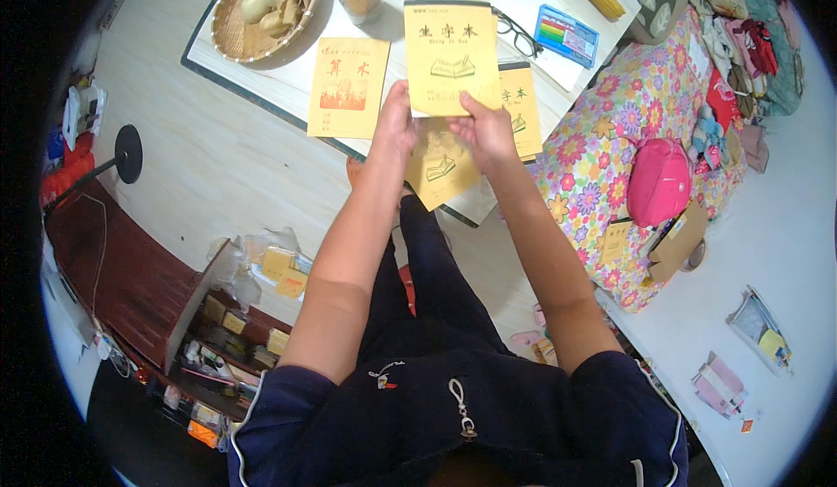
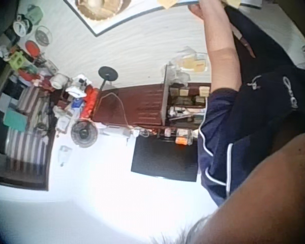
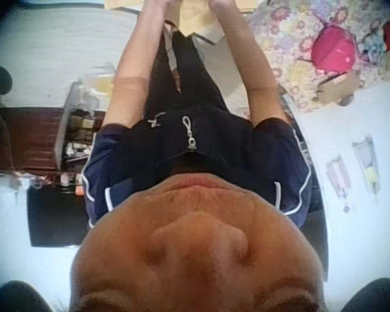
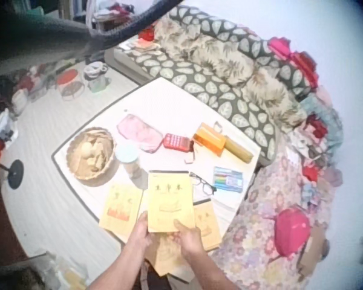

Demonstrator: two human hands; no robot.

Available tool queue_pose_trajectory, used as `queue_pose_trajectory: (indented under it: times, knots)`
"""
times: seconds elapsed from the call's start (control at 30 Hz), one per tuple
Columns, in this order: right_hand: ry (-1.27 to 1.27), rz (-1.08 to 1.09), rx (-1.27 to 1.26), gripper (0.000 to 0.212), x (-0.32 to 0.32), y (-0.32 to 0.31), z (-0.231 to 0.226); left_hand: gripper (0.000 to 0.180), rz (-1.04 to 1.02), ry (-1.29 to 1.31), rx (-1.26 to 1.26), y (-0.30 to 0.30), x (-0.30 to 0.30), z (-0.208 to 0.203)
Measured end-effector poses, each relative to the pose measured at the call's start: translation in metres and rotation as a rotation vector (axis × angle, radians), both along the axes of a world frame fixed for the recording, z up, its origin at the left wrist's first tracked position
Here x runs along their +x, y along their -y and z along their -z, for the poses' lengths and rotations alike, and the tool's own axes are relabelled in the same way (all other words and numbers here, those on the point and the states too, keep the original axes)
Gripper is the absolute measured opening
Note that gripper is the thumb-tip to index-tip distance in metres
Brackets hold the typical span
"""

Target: The person sits on the floor and unpacks yellow notebooks from plastic bags, placing them into a wooden cabinet. They then move to a table to arrange and stack the notebooks, occasionally flipping through the pages.

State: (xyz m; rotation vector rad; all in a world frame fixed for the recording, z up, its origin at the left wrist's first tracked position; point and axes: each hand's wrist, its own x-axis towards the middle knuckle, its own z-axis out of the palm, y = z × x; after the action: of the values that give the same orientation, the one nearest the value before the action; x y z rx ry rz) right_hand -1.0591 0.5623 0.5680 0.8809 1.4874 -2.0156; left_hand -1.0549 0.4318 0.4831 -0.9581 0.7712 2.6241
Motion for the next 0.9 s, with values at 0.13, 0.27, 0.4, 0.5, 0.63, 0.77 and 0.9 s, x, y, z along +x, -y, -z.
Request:
queue_pose_trajectory:
  times: [0.13,0.27,0.4,0.5,0.63,0.77,0.9]
  knots:
    - [-0.035,0.017,-0.101,0.023,-0.037,0.007,0.028,0.020,0.073,-0.028,-0.027,0.015,-0.048,0.013]
    - [-0.053,0.043,-0.199,0.025,-0.054,0.011,0.053,0.031,0.200,0.014,-0.118,0.027,-0.075,0.022]
    - [0.040,0.023,-0.245,0.032,-0.044,-0.002,0.045,0.028,0.324,-0.083,-0.117,0.036,-0.072,0.036]
    - [0.105,-0.032,-0.107,0.029,-0.017,-0.020,0.026,0.028,0.270,-0.091,-0.065,0.045,-0.070,0.033]
    - [-0.177,0.150,0.585,0.044,0.026,-0.099,0.068,0.023,0.213,0.124,0.043,0.048,-0.076,-0.006]
    - [-0.413,-0.259,1.625,0.052,0.056,-0.149,0.104,0.044,0.371,0.000,-0.288,0.047,-0.083,0.001]
    - [-0.282,-0.530,1.151,0.062,0.044,-0.145,0.080,0.045,0.229,-0.049,-0.325,0.051,-0.083,0.018]
